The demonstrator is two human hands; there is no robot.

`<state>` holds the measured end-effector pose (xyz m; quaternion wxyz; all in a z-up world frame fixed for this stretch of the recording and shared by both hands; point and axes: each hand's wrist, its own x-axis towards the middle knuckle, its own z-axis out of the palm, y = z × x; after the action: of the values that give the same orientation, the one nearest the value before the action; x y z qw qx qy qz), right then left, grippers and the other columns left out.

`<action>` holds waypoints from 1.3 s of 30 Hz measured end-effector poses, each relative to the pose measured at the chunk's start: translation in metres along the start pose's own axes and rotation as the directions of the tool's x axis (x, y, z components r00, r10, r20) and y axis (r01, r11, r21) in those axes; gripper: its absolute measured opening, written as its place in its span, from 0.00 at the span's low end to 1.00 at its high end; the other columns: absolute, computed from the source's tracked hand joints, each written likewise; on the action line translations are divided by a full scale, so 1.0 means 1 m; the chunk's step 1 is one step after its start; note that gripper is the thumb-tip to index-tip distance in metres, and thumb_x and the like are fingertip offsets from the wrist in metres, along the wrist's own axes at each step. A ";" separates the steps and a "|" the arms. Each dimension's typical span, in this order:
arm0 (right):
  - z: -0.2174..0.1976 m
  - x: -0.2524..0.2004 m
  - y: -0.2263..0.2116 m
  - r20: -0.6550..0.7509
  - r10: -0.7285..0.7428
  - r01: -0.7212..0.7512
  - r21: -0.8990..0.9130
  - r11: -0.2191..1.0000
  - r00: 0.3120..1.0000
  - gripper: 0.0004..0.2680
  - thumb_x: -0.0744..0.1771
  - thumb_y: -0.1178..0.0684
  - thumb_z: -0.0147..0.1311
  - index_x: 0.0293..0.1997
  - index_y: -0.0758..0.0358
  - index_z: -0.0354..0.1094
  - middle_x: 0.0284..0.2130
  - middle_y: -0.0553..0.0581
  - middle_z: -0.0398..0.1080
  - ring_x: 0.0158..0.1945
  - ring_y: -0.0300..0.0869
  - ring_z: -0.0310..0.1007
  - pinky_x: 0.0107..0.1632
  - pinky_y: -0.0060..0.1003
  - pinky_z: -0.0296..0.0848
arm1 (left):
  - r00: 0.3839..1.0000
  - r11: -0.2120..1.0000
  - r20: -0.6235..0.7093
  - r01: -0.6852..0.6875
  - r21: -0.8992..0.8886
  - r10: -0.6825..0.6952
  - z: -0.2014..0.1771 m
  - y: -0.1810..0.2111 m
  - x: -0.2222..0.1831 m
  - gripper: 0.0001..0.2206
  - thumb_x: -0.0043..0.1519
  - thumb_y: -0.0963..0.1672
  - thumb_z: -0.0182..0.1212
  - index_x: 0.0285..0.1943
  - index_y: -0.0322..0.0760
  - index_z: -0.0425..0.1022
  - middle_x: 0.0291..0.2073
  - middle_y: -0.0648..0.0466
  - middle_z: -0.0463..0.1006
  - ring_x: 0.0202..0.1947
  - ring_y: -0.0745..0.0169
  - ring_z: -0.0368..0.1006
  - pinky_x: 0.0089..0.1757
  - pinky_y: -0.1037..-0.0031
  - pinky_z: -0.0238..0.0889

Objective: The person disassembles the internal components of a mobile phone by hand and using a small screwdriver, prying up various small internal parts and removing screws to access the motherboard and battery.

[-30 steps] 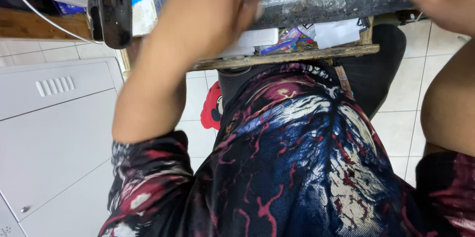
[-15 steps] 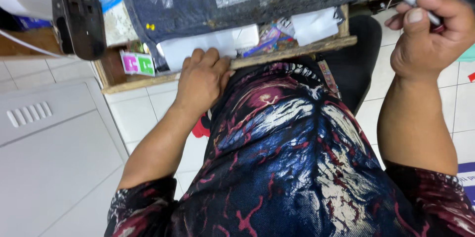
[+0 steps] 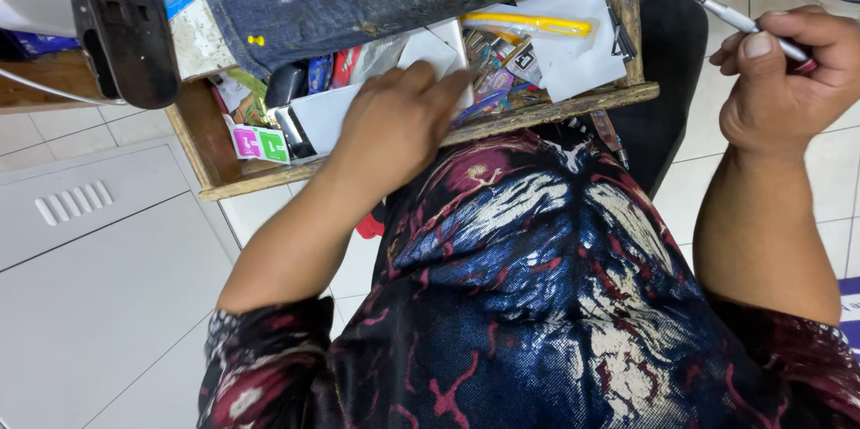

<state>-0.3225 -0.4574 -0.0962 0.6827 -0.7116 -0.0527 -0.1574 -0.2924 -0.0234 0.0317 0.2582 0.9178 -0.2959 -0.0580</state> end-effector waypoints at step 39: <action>-0.021 -0.013 0.007 -0.075 0.079 -0.085 -0.077 0.993 0.994 0.07 0.77 0.61 0.56 0.57 0.73 0.62 0.41 0.63 0.65 0.31 0.44 0.68 0.38 0.36 0.74 | 0.993 0.927 -0.084 0.103 0.361 -0.078 0.056 -0.027 0.060 0.06 0.60 0.44 0.58 0.41 0.36 0.74 0.29 0.47 0.80 0.27 0.46 0.80 0.32 0.59 0.73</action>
<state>-0.3354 -0.4771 -0.1066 0.6610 -0.7338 0.0074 -0.1566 -0.2440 -0.0638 -0.0272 0.0905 0.9639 -0.2498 0.0174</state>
